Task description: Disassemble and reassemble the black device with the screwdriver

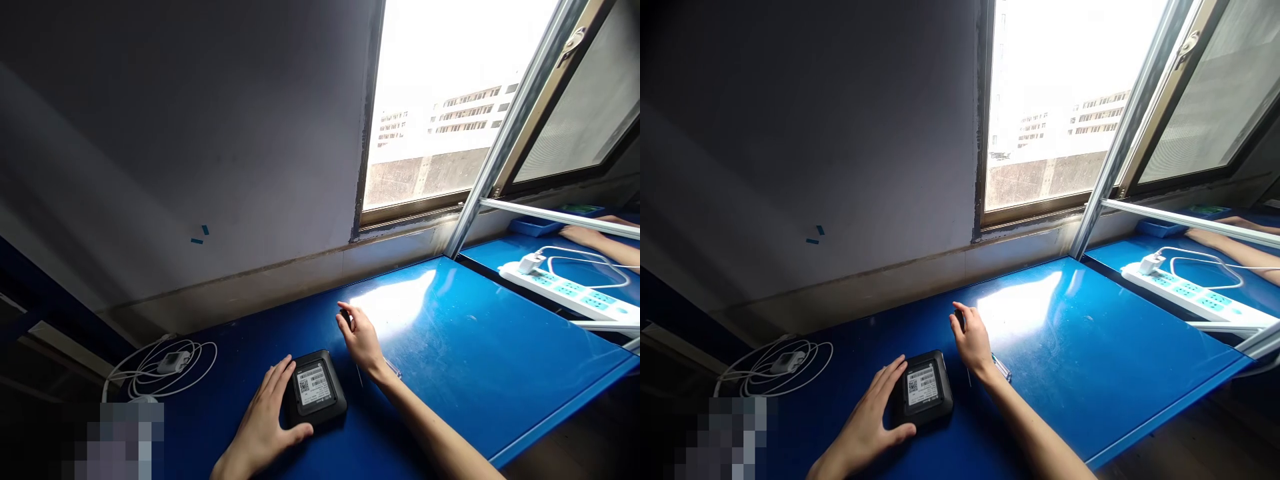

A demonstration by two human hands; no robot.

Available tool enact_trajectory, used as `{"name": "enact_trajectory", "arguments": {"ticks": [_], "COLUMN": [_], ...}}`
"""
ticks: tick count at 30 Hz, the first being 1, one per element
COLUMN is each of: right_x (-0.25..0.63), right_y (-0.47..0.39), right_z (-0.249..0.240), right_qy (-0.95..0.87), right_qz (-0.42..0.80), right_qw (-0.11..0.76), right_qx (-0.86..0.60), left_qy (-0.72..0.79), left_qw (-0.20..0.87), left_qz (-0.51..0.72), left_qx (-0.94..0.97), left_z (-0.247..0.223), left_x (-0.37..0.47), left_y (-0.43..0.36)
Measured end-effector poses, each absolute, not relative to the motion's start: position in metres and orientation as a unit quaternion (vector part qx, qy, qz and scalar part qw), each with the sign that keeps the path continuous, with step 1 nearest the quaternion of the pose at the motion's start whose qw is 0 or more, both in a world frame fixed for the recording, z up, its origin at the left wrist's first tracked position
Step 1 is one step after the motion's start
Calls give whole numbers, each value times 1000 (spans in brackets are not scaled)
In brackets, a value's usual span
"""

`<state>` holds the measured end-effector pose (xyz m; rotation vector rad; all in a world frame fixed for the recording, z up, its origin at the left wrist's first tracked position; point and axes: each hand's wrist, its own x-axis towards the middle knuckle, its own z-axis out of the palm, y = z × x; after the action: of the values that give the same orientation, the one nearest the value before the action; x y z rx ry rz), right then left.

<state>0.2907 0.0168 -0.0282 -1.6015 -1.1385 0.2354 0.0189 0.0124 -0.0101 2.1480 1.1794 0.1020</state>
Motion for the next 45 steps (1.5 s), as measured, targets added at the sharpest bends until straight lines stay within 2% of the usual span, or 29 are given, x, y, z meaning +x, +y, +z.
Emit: {"name": "enact_trajectory", "arguments": {"ticks": [4,7,14,20,26,34,41,45], "right_x": [283,278,311,339,351,346,320,303], "right_y": [16,12,-24,-103,-140,-133,-114,-102], "right_z": [-41,-39,-13,-39,-53,-7,26,37], "right_qy": [-529,-551,-551,-540,-525,-511,-475,-481], "right_qz": [87,65,-12,-54,10,79,169,166], "right_qw": [426,364,314,252,316,460,535,567], "right_qx": [-729,-748,-773,-801,-790,-721,-677,-648], "left_qy": [450,448,455,456,454,441,433,424], "left_qw": [327,323,346,350,355,352,356,358], "left_qz": [29,28,20,22,46,50,55,59], "left_qx": [831,833,820,818,816,824,826,830], "left_z": [-12,-11,-6,-10,-12,-12,-11,-9], "left_x": [20,21,20,19,20,20,18,18], "left_y": [13,13,11,9,7,9,9,9]}}
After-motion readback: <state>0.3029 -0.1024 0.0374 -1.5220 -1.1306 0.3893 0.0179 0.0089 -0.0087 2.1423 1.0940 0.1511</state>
